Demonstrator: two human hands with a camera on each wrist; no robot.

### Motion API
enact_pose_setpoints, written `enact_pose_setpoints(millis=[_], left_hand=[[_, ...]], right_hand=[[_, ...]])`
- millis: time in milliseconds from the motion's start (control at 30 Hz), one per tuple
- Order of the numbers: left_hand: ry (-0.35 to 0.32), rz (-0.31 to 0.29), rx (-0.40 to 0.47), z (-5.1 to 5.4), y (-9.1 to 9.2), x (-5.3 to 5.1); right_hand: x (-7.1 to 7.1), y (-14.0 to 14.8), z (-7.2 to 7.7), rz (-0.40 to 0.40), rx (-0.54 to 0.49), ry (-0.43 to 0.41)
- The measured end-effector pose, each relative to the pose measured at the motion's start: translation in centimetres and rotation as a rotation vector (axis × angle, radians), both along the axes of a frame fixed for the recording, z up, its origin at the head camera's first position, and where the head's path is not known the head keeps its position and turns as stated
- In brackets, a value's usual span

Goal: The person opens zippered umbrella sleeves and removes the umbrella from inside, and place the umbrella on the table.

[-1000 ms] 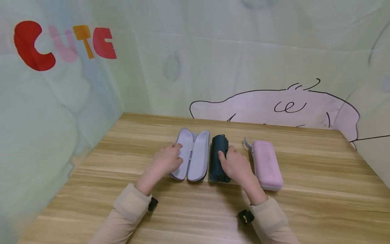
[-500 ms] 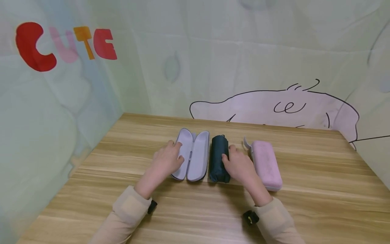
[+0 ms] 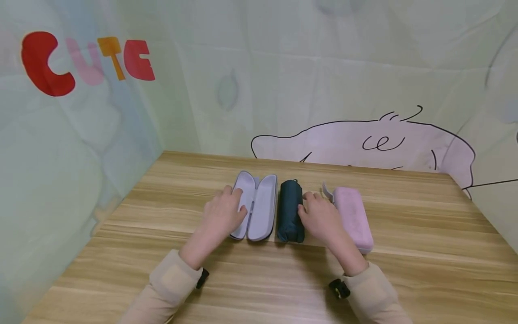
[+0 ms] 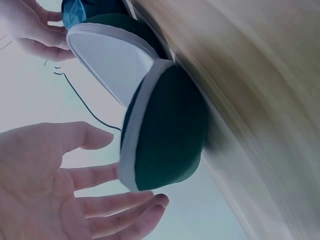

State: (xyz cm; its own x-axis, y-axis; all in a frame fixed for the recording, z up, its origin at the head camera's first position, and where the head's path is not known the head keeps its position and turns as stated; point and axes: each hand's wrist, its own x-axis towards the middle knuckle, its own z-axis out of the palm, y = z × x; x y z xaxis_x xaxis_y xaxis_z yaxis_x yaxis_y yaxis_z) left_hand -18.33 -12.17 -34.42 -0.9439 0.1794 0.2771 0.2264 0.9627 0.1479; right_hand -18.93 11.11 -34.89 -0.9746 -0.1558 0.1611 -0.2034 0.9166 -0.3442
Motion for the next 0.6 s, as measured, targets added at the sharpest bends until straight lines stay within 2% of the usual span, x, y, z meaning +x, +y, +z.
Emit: enact_pose_setpoints(millis=[267,600], left_hand=[[0.025,-0.013,-0.031,0.2,0.5,0.6],[0.043,-0.016,-0.056,0.4,1.0,0.6]], right_hand=[[0.1,0.7,0.5,0.036,0.009,0.051],[0.3,1.8,0.9,0.065,0.054,0.112]])
